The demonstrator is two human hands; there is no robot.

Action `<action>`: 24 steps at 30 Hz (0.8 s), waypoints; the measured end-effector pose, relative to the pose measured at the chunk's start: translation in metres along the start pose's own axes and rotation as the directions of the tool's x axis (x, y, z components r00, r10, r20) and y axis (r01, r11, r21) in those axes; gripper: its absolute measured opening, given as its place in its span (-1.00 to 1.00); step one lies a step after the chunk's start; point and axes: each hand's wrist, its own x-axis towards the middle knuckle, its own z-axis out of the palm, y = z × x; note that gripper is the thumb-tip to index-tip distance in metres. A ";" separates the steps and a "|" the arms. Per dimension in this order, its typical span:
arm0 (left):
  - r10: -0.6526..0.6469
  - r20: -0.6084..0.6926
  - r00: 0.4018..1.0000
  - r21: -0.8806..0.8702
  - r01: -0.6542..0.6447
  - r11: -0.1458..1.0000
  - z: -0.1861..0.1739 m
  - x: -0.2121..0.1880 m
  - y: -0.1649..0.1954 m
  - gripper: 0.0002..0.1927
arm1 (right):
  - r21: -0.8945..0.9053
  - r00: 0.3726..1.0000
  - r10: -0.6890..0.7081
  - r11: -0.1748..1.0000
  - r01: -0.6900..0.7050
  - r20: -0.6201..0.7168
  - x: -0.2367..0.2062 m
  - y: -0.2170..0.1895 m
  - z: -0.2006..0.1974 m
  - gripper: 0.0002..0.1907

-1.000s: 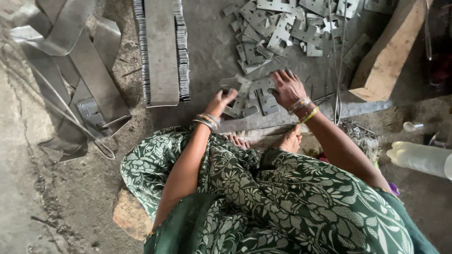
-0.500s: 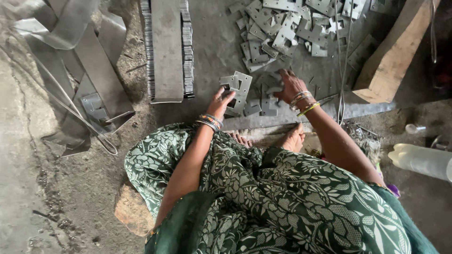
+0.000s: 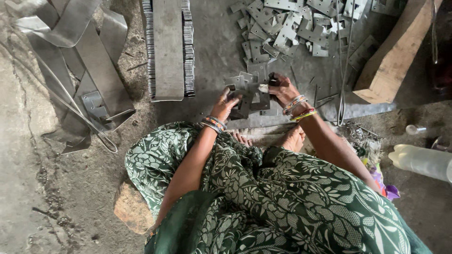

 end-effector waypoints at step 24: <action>-0.312 0.170 0.935 -0.619 0.348 0.704 -0.011 -0.002 0.021 -0.08 | 0.268 0.973 -0.160 0.957 0.112 0.166 -0.004 -0.046 -0.002 -0.61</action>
